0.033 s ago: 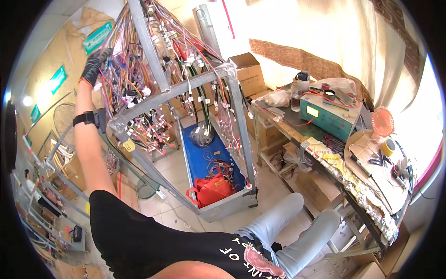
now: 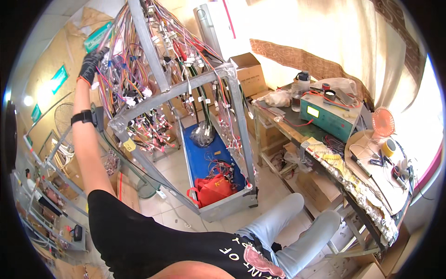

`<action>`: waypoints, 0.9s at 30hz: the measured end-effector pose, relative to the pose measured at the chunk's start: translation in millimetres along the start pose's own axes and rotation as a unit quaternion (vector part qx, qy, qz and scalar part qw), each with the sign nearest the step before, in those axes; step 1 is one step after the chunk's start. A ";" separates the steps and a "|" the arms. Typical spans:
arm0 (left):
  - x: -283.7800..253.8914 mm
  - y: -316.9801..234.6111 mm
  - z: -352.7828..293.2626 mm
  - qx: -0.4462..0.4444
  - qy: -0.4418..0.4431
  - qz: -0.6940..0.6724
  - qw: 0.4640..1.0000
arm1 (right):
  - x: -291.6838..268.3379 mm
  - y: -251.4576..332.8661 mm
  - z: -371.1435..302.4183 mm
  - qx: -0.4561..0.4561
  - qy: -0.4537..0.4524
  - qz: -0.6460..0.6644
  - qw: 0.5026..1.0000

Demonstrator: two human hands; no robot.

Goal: Assemble and wire electronic components onto a circular panel.

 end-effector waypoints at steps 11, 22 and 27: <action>-39.2 7.9 178.4 -0.034 -0.076 -0.079 0.993 | -1.1 7.7 6.6 -0.004 0.008 -0.012 1.000; -11.6 139.3 -3.2 -0.225 0.242 -0.235 0.914 | -4.1 -19.4 16.7 -0.015 0.024 0.025 0.999; -2.2 100.9 -33.2 -0.149 0.248 -0.311 0.905 | -0.2 -23.5 23.1 -0.014 0.028 0.029 0.999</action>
Point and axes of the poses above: each hand's wrist, its own z-axis towards the middle knuckle, its own x-axis out of the palm, y = z × x, the point moved 4 cm from there along z, towards the middle knuckle, and after that the axes turned 3 degrees about y, right-handed, at the moved point
